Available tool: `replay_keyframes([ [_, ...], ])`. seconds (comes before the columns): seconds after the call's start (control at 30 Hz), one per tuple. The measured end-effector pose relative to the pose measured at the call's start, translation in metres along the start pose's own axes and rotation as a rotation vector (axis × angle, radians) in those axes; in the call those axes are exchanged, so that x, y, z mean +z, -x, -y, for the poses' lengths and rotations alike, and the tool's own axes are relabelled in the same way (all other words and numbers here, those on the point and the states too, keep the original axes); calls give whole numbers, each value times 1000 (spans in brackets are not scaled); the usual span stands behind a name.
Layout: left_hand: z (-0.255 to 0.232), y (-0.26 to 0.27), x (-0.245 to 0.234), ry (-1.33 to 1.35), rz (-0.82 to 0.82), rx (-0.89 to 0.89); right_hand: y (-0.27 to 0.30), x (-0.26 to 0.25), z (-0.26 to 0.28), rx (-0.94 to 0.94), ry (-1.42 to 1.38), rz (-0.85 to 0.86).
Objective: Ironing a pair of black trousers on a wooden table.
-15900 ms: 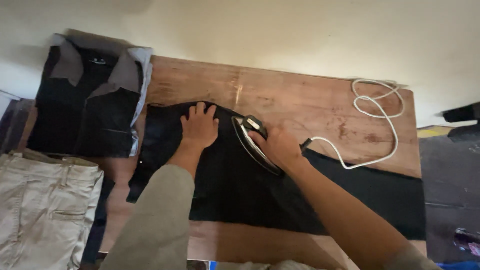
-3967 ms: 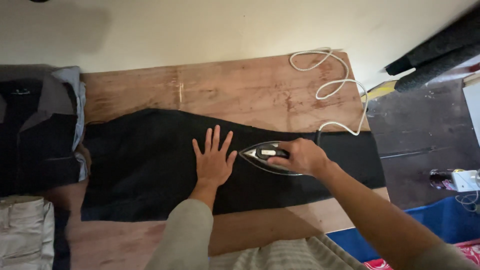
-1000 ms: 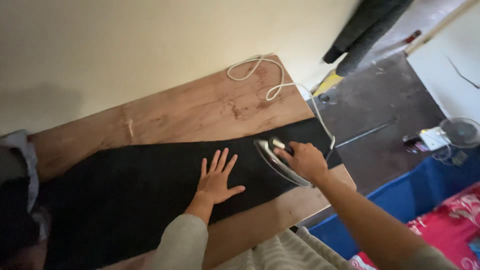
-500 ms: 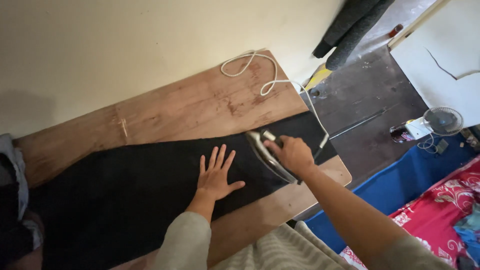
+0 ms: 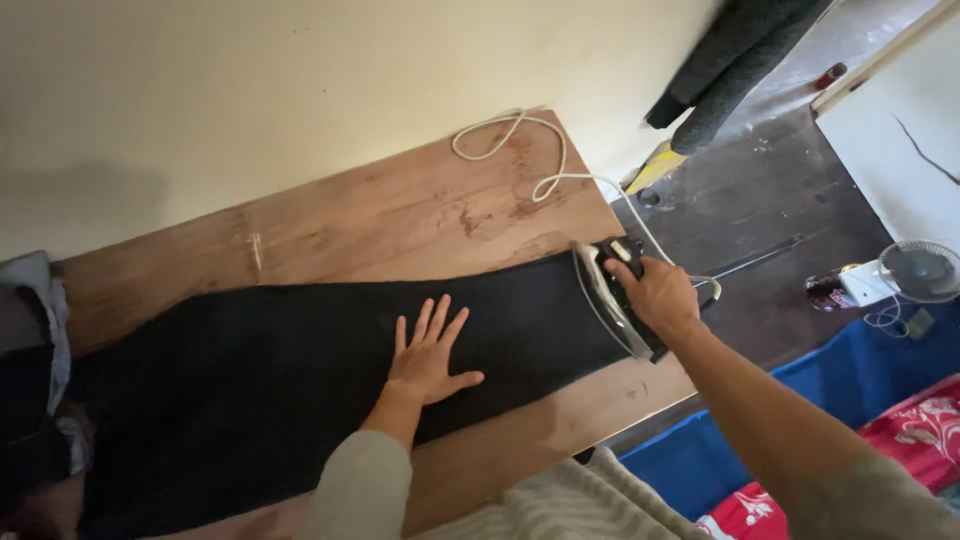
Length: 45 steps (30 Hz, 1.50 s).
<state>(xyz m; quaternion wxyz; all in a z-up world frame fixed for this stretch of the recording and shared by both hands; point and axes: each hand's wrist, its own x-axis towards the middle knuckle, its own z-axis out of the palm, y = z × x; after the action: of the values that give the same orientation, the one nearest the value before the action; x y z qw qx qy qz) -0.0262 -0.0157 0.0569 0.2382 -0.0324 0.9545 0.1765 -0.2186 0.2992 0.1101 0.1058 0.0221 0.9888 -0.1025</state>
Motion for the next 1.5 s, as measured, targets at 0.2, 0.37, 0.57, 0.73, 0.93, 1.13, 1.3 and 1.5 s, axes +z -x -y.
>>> replay_keyframes([
  [0.2,-15,-3,-8,22,2,-68,-3,-35,-12,-439,186,126],
  [0.37,-33,-7,2,15,-59,-163,-33,-13,-13,-178,68,93],
  [0.57,-53,-17,21,28,-206,-281,-23,-23,-16,-724,122,252],
  [0.73,-84,1,33,160,-300,-385,-22,-8,-2,-939,278,182],
  [0.93,-102,23,48,258,-285,-561,-17,-6,20,-856,187,162],
  [1.13,-92,19,44,285,-274,-572,7,-9,42,-1209,334,256],
  [1.3,-71,20,49,199,-237,-555,13,12,67,-1013,153,261],
  [1.5,-15,22,60,305,-521,-453,53,9,111,-883,145,409],
])
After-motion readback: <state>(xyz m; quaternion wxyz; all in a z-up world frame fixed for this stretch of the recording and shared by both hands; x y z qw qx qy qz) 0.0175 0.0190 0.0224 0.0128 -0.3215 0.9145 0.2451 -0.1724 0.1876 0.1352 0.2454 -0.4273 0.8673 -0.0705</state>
